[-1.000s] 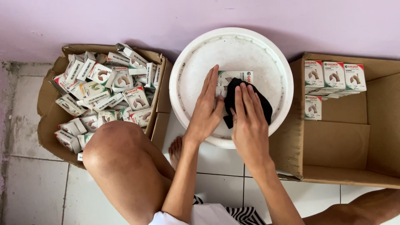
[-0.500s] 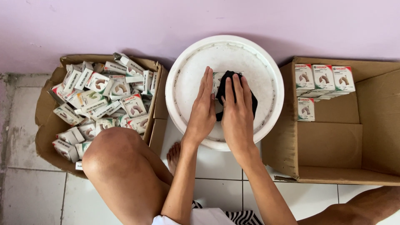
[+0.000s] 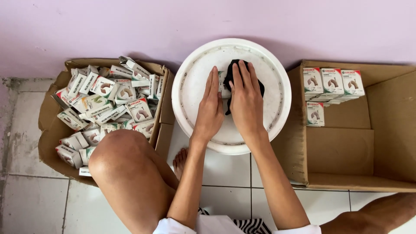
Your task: The person is cleaning small product boxes by wiping them with a cloth and then sorting them into a different cardboard box.
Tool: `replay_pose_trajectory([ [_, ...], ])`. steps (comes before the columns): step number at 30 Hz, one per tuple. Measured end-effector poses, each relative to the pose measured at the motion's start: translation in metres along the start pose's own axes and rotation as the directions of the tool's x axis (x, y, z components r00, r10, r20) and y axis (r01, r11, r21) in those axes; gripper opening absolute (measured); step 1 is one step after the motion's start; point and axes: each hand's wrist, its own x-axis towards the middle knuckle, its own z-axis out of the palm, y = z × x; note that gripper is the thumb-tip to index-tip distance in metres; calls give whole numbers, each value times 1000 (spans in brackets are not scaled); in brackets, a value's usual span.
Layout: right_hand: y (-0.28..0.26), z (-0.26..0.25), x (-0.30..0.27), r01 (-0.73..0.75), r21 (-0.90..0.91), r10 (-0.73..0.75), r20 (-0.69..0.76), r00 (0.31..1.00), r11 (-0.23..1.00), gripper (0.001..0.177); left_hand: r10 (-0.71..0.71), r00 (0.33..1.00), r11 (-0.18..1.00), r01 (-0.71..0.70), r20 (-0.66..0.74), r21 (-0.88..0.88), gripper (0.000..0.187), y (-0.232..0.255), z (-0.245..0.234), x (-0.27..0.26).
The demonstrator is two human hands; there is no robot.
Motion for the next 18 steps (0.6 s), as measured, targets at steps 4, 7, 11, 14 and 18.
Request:
replay_pose_trajectory([
  [4, 2, 2, -8, 21, -39, -21, -4, 1000, 999, 44, -12, 1000, 1000, 12, 2, 21, 73, -5, 0, 0],
  [7, 0, -1, -16, 25, -74, -26, -6, 1000, 997, 44, 1, 1000, 1000, -1, -1, 29, 74, -10, 3, -1],
  [11, -5, -8, -26, 34, -86, -36, -13, 999, 996, 45, 9, 1000, 999, -9, -4, 37, 72, -16, 4, -1],
  [14, -8, -16, -33, 37, -80, -38, -10, 999, 996, 45, 7, 1000, 1000, -7, -6, 25, 72, -15, 3, 0],
  [18, -17, -27, -47, 26, -52, -25, 7, 1000, 998, 47, 8, 1000, 1000, -8, -1, 23, 72, -16, 2, -1],
])
